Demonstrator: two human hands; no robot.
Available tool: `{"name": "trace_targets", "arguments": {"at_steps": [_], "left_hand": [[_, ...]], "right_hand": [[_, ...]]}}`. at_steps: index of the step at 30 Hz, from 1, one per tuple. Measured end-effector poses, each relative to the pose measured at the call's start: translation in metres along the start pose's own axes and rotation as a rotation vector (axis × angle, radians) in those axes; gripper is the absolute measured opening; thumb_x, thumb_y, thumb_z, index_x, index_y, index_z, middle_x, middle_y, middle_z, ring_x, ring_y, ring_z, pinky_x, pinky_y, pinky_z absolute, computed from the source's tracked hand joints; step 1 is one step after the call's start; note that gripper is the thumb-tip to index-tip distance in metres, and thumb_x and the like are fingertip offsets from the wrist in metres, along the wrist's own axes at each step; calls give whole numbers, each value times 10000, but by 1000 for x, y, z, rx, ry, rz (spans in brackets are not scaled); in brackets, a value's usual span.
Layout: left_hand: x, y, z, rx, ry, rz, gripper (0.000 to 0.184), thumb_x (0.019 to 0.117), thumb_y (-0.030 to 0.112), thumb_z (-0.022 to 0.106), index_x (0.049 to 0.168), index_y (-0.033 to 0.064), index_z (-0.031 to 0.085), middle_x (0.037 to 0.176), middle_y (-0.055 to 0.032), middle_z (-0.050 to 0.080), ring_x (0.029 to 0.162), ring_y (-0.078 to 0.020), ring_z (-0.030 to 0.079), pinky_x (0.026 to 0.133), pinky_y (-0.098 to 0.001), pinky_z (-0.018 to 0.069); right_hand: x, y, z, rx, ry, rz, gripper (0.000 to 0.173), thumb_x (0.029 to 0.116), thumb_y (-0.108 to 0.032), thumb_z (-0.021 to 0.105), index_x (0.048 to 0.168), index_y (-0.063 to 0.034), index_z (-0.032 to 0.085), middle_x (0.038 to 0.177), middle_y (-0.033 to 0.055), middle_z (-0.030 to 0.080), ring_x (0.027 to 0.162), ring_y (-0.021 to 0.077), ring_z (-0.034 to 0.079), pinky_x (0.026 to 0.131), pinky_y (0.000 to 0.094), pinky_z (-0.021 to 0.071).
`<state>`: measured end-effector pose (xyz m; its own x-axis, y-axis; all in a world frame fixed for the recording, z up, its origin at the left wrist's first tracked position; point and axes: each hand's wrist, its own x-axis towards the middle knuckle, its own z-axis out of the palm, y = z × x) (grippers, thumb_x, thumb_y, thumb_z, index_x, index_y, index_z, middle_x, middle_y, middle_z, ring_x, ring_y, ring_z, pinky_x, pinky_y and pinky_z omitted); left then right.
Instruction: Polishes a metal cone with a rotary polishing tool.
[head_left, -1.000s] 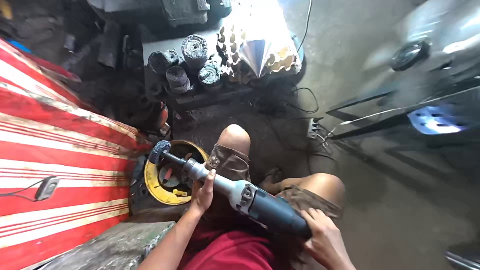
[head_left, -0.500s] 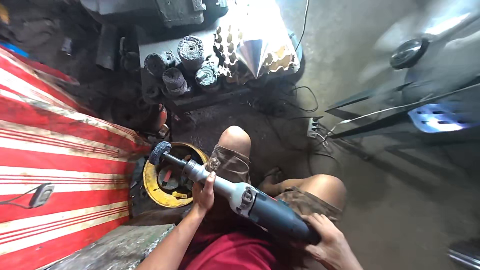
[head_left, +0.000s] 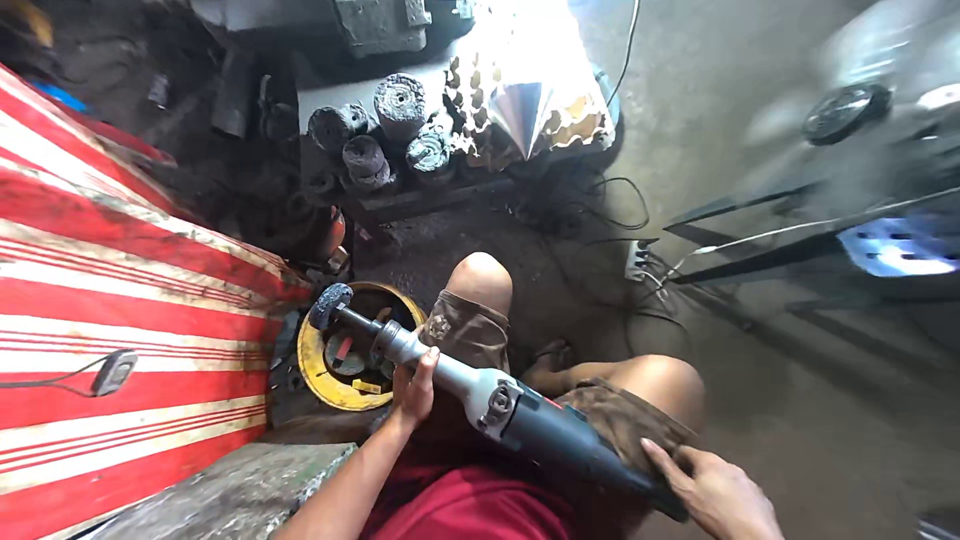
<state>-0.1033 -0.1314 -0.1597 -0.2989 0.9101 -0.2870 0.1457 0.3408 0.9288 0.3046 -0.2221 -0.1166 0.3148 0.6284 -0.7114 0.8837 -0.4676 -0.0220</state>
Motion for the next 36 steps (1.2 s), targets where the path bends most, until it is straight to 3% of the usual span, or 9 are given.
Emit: {"name": "trace_targets", "arguments": {"at_steps": [6,10,13,16,21,25,30,34,36], "left_hand": [[-1,3,0,16,-2,-2,516,974,322,521,1295,-76,586,1135,-60,698,1052,31,630,980,-183,496],[-2,1,0,29,19,11,490,964,349,537,1199,-74,614,1040,-29,705,997,34,643,951,-190,516],[0,1,0,34,19,4,500,966,357,530,1223,-62,619,1066,-33,709,1006,33,644,956,-192,513],[1,-5,0,17,11,12,542,966,367,548,1320,-40,601,1170,-51,708,1086,10,639,1003,-207,503],[3,-2,-5,24,-72,-44,591,963,387,546,1352,-57,576,1201,-80,694,1105,-10,632,1017,-219,496],[0,13,-26,122,-284,-126,559,1012,401,472,1252,-80,624,1185,-107,692,1121,-21,611,1038,-236,468],[11,5,-55,15,-521,-167,497,959,454,594,1168,7,649,1051,39,704,1021,33,632,978,-216,513],[13,2,-64,37,-545,-138,516,925,509,668,1141,40,668,1010,73,713,991,37,647,956,-219,531],[11,3,-66,58,-512,-158,622,894,512,719,1256,14,628,1101,40,708,1049,29,637,992,-217,516]], "right_hand": [[1,8,14,136,134,-240,584,1042,-526,462,846,-22,684,796,190,692,813,400,700,728,632,532],[-7,12,11,138,158,-299,488,1049,-402,462,892,9,675,830,197,686,831,386,698,745,605,537],[-18,9,7,207,270,-247,412,1004,-375,559,1018,13,698,930,199,714,872,372,712,777,614,552],[-30,5,-2,316,442,-257,430,1002,-431,639,1105,-18,702,932,147,733,784,253,722,719,492,603],[-34,-15,0,240,10,-524,701,810,-586,813,1266,-66,696,1202,183,695,1131,366,652,981,570,530],[-33,-32,21,84,98,-542,620,688,-346,892,1202,-49,714,1170,258,673,1133,494,615,947,646,508],[-34,-40,32,21,183,-605,644,617,-275,900,1188,-45,711,1154,281,659,1106,527,605,884,676,508],[-38,-53,52,-12,326,-633,619,629,-360,861,1103,10,716,1146,274,676,1096,522,616,842,667,501],[-38,-55,57,-36,367,-605,612,633,-408,839,1070,2,719,1120,263,681,1070,512,623,818,653,503]]}}
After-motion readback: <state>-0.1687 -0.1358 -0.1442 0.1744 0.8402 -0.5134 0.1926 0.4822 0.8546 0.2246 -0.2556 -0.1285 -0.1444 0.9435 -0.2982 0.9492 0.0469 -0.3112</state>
